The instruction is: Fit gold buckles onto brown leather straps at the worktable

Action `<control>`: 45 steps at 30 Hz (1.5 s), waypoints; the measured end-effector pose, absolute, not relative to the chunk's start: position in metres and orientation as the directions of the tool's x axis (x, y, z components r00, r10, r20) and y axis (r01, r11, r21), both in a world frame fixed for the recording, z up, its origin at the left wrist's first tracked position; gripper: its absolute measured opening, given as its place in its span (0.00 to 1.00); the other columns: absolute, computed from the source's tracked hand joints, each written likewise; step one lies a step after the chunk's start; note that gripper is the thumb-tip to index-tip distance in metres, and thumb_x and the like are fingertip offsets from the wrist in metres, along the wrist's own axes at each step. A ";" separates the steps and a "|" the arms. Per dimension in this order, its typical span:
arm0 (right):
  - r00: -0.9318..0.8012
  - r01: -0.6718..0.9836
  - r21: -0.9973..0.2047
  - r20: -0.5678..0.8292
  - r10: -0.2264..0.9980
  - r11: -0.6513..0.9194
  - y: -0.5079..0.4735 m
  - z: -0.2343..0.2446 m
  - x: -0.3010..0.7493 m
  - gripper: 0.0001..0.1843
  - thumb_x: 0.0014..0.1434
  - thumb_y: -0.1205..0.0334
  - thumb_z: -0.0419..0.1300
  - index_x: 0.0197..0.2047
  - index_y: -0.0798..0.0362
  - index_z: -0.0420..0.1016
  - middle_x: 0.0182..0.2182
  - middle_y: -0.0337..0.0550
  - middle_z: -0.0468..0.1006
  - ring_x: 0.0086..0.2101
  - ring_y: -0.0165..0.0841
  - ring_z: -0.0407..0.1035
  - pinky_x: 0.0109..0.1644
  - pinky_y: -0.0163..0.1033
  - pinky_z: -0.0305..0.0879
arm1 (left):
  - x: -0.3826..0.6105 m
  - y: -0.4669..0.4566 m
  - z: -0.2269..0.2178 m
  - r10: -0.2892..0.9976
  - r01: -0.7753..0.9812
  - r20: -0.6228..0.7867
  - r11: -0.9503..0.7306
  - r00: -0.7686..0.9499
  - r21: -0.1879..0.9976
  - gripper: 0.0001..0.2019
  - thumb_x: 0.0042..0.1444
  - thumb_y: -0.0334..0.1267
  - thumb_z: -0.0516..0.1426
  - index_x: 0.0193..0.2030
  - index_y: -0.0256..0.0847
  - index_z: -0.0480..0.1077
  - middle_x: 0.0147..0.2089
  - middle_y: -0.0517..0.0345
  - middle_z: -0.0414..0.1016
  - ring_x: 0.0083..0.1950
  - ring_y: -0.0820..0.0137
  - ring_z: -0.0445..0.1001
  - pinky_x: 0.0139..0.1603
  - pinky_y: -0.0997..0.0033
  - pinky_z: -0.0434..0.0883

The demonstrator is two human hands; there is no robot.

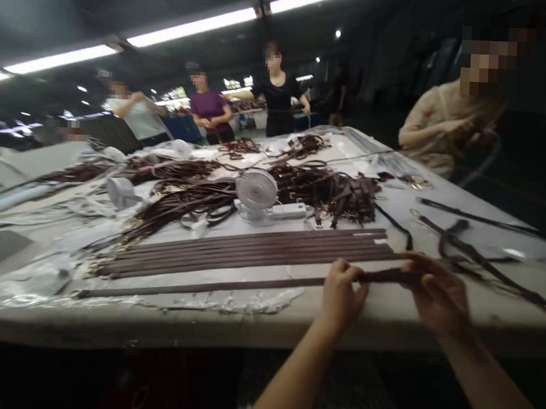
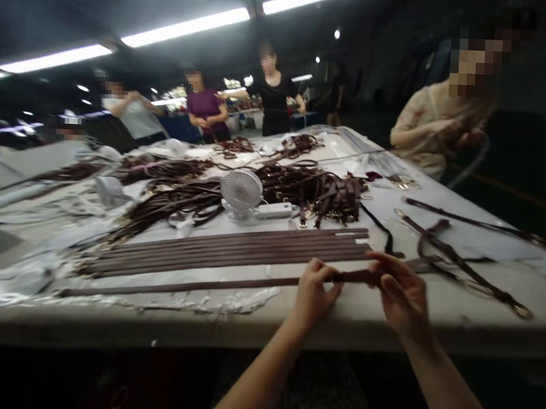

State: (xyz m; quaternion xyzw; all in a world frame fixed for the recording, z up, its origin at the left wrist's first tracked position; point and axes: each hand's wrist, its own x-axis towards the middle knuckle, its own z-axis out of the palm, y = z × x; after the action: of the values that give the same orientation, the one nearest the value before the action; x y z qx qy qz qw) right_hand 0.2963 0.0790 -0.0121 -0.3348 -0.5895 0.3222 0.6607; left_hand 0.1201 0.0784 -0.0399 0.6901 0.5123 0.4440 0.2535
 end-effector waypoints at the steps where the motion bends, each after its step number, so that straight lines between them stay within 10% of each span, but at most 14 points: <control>1: 0.070 -0.091 -0.854 0.508 0.858 0.513 0.080 -0.019 0.297 0.29 0.67 0.36 0.50 0.56 0.47 0.77 0.38 0.48 0.78 0.37 0.42 0.75 0.37 0.47 0.73 | 0.117 0.080 -0.040 0.940 0.431 0.340 -0.323 0.041 0.843 0.09 0.57 0.36 0.61 0.43 0.43 0.79 0.45 0.50 0.74 0.45 0.64 0.74 0.50 0.63 0.73; 8: -0.211 0.416 -0.785 0.407 0.889 0.459 0.115 -0.056 0.261 0.16 0.64 0.51 0.62 0.49 0.50 0.81 0.47 0.48 0.82 0.50 0.43 0.72 0.58 0.52 0.65 | 0.094 0.080 -0.055 0.991 -0.094 0.063 -0.075 -0.117 0.993 0.15 0.58 0.43 0.63 0.47 0.35 0.79 0.42 0.45 0.83 0.42 0.62 0.82 0.47 0.64 0.77; 18: -0.279 0.569 -0.715 0.297 0.913 0.406 0.118 -0.063 0.252 0.12 0.58 0.62 0.63 0.45 0.43 0.82 0.45 0.40 0.84 0.49 0.45 0.72 0.57 0.55 0.59 | 0.067 0.082 -0.060 0.964 -0.380 -0.206 0.130 -0.168 0.916 0.23 0.45 0.50 0.71 0.43 0.35 0.78 0.39 0.47 0.85 0.37 0.63 0.84 0.36 0.73 0.78; 45: -0.123 0.471 -0.822 0.298 0.946 0.320 0.114 -0.060 0.244 0.09 0.53 0.57 0.65 0.38 0.49 0.84 0.33 0.43 0.83 0.36 0.40 0.75 0.48 0.46 0.68 | 0.082 0.065 -0.076 0.981 -0.067 0.077 -0.090 -0.176 0.994 0.13 0.57 0.43 0.63 0.46 0.39 0.80 0.43 0.47 0.85 0.41 0.60 0.85 0.44 0.62 0.82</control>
State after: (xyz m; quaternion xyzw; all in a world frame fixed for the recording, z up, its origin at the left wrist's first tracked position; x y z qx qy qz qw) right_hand 0.2436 0.1142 -0.0598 -0.5104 -0.6944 0.2816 0.4219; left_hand 0.0818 0.0650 -0.0756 0.4561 0.5010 0.5805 0.4517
